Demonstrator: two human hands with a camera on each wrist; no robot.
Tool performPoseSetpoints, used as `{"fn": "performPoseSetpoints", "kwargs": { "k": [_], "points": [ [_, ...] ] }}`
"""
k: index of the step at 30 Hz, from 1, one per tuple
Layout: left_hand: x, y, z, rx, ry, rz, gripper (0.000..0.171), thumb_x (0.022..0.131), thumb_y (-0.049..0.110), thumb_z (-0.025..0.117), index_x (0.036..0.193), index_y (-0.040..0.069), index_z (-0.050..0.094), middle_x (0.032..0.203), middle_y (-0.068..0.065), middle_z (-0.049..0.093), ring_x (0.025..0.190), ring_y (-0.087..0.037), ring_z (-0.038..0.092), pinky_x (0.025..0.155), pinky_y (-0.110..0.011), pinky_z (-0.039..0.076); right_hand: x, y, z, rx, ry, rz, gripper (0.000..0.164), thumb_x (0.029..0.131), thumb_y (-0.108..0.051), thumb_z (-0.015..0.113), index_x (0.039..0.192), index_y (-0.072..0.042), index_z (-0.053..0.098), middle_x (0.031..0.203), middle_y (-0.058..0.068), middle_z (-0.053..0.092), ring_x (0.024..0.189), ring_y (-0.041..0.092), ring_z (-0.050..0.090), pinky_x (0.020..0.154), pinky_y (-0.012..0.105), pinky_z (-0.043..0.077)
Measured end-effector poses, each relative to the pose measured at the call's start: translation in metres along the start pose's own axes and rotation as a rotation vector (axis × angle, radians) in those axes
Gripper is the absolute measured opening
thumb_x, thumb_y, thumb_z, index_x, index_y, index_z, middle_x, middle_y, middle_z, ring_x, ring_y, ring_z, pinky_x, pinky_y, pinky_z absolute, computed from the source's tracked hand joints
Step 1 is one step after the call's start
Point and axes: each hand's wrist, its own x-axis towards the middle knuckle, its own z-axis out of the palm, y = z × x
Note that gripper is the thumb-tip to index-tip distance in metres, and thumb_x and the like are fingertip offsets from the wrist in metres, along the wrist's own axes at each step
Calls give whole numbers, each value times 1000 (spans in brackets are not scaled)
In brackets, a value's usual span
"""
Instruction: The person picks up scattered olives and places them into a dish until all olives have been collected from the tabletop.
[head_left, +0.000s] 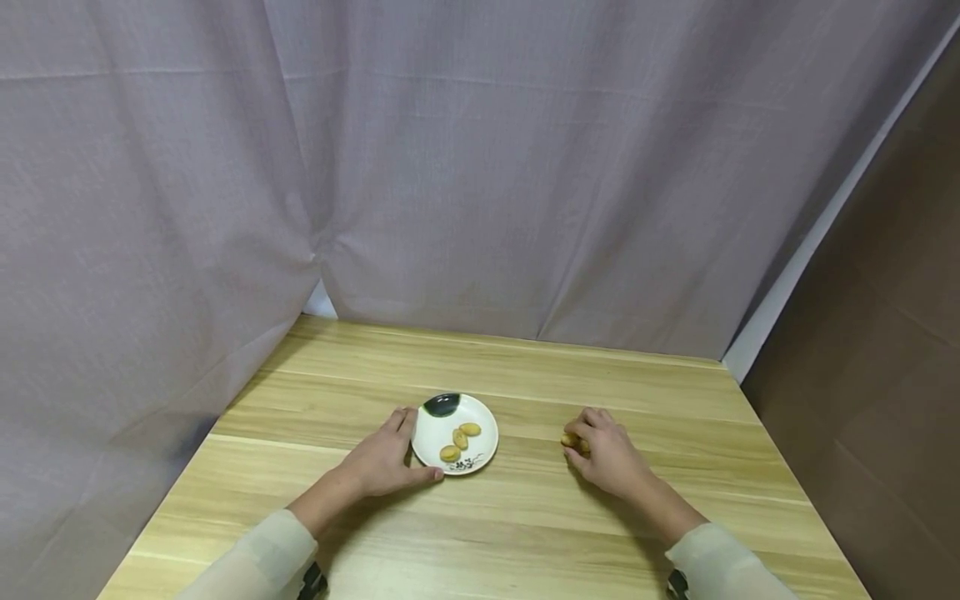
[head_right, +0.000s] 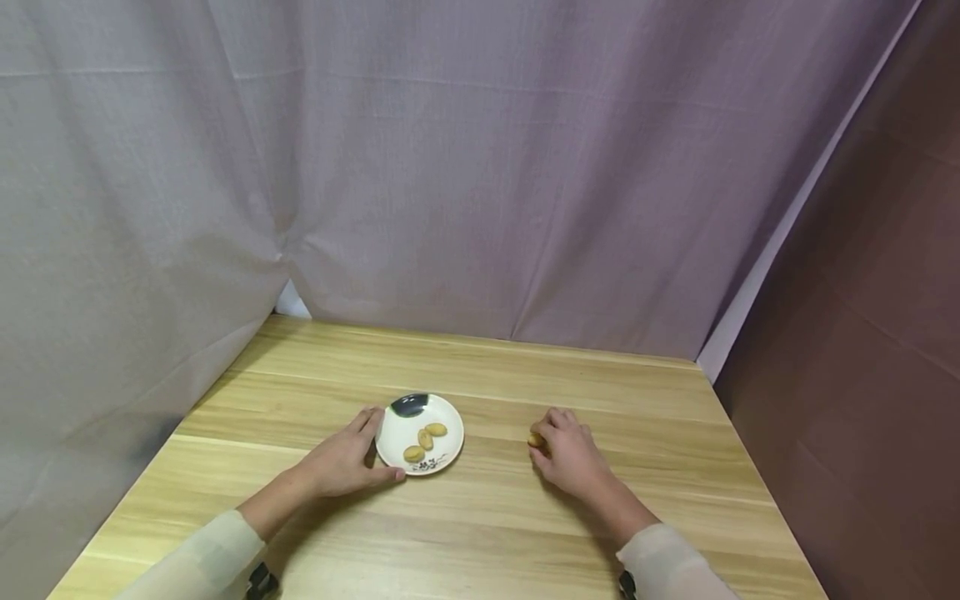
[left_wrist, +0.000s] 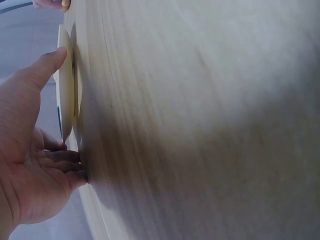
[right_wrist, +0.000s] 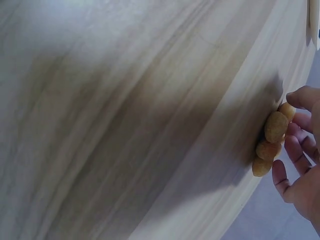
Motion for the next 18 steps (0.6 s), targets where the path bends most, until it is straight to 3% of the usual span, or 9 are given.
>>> {"fn": "performPoseSetpoints", "kwargs": {
  "k": [9,18],
  "points": [
    [0,0,0,-10,-3,-1,127,89,69,82,171,-8,25,174,-37,32,159,-54,42,124,-62,48,1,-3,1,-12,1,18,24,91,-6,90,113,-5,81,110,4,69,101,23,60,75,41,53],
    [1,0,0,-8,-8,-2,128,88,70,82,171,-9,24,174,-37,32,159,-54,42,125,-62,47,0,-3,3,-46,33,-20,21,90,-7,91,109,-7,81,108,3,70,98,24,60,71,38,50]
  ]
}}
